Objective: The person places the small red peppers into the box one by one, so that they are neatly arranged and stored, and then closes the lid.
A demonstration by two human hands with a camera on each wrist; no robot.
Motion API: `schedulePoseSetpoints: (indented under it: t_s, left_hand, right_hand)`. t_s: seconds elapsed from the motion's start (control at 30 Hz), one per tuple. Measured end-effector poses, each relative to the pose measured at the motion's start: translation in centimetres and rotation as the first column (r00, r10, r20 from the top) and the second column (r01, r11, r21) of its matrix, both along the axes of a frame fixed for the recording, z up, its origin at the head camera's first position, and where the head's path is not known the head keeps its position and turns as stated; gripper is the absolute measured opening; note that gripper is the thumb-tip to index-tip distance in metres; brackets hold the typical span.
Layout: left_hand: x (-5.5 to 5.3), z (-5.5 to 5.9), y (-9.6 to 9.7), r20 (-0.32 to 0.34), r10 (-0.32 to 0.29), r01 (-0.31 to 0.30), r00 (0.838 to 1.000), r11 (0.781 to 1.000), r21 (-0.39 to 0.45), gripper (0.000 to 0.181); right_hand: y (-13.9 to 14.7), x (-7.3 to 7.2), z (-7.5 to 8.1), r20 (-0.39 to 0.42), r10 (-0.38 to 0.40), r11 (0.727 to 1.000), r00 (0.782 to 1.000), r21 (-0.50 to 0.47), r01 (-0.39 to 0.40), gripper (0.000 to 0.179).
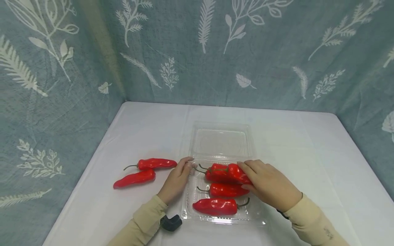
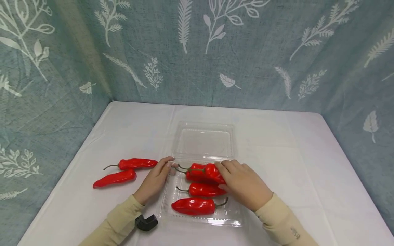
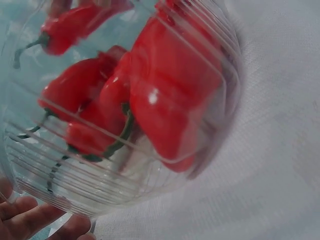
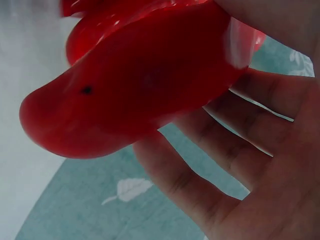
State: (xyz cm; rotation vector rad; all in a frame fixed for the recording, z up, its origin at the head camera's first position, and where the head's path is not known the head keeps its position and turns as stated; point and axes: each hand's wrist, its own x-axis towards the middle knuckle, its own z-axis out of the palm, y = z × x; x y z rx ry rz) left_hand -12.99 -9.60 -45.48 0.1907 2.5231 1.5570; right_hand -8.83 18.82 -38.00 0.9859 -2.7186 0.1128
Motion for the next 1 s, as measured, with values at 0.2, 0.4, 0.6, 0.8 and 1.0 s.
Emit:
schedulePoseSetpoints:
  t_s: [0.2,0.4,0.6,0.8,1.0]
  left_hand:
    - [0.0,0.1,0.0,0.003,-0.002,0.002,1.0,1.0,0.007,0.035]
    - [-0.1,-0.2,0.0,-0.009,-0.009,0.009,1.0,1.0,0.005,0.035]
    - [-0.1,-0.2,0.0,-0.011,-0.011,0.011,1.0,1.0,0.011,0.035]
    - [-0.2,-0.2,0.0,-0.018,-0.012,0.013,1.0,1.0,0.016,0.035]
    - [-0.2,-0.2,0.0,-0.023,-0.017,0.018,1.0,1.0,0.016,0.034]
  right_hand:
    - [-1.1,-0.2,-0.1,0.041,0.008,1.0,0.999,0.015,-0.008,0.068]
    - [-2.1,-0.3,-0.5,0.049,0.06,0.998,0.997,0.016,-0.061,0.067]
    - [-2.8,-0.2,-0.9,0.088,0.085,0.996,0.992,0.02,-0.087,0.067]
    - [-3.4,-0.2,-1.5,0.126,0.082,0.995,0.989,0.052,-0.089,0.068]
    - [-3.7,-0.3,-1.8,0.123,0.086,0.994,0.989,0.058,-0.094,0.068]
